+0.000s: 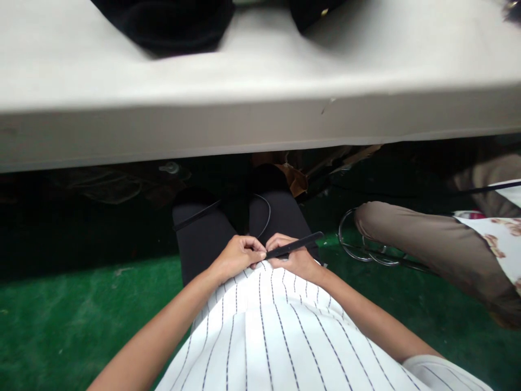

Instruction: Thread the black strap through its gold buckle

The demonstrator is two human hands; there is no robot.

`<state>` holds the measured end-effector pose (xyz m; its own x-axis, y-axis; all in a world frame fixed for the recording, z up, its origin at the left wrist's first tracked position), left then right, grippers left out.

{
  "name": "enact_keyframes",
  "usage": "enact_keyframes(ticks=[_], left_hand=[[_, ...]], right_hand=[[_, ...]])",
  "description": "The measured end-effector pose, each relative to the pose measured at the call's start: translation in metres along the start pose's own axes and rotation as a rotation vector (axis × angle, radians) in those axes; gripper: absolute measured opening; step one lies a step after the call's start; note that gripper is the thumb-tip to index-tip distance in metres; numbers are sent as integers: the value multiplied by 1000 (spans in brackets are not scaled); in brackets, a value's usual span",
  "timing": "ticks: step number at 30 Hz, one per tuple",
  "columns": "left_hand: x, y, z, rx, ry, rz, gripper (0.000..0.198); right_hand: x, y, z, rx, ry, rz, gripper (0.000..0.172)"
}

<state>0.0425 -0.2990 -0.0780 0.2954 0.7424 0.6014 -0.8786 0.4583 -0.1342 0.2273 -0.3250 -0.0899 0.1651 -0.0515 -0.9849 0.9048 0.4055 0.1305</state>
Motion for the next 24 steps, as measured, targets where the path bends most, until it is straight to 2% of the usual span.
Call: enact_keyframes(ticks=[7, 11, 12, 15, 17, 20, 24], left_hand=[[-5, -1, -3, 38, 5, -57, 15], [-9, -2, -5, 51, -30, -52, 17], [-10, -3, -4, 56, -46, -38, 18], [-12, -5, -4, 61, -82, 15, 22], [-13, -7, -3, 71, -106, 19, 20], [-12, -10, -2, 92, -151, 1, 18], [-11, -12, -2, 126, -163, 46, 38]], right_hand=[[-4, 4, -1, -44, -54, -107, 14], [-3, 6, 2, -19, -216, -79, 9], [-4, 7, 2, -29, -252, -78, 13], [-10, 12, 2, -139, -273, -90, 40], [-13, 13, 0, -176, -287, -96, 36], [-11, 12, -1, -98, -337, -136, 18], [-1, 7, 0, 17, -395, -258, 22]])
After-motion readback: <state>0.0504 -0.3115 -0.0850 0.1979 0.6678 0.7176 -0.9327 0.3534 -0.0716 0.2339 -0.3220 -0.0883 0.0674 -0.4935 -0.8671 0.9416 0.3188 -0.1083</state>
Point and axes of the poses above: each hand's wrist, its own z-axis away from the middle knuckle, its own y-axis out of the back of the hand, x = y × z, the point moved 1 cm from there along -z, towards the middle knuckle, and after that the axes turned 4 degrees about y, right-handed, at the moved point
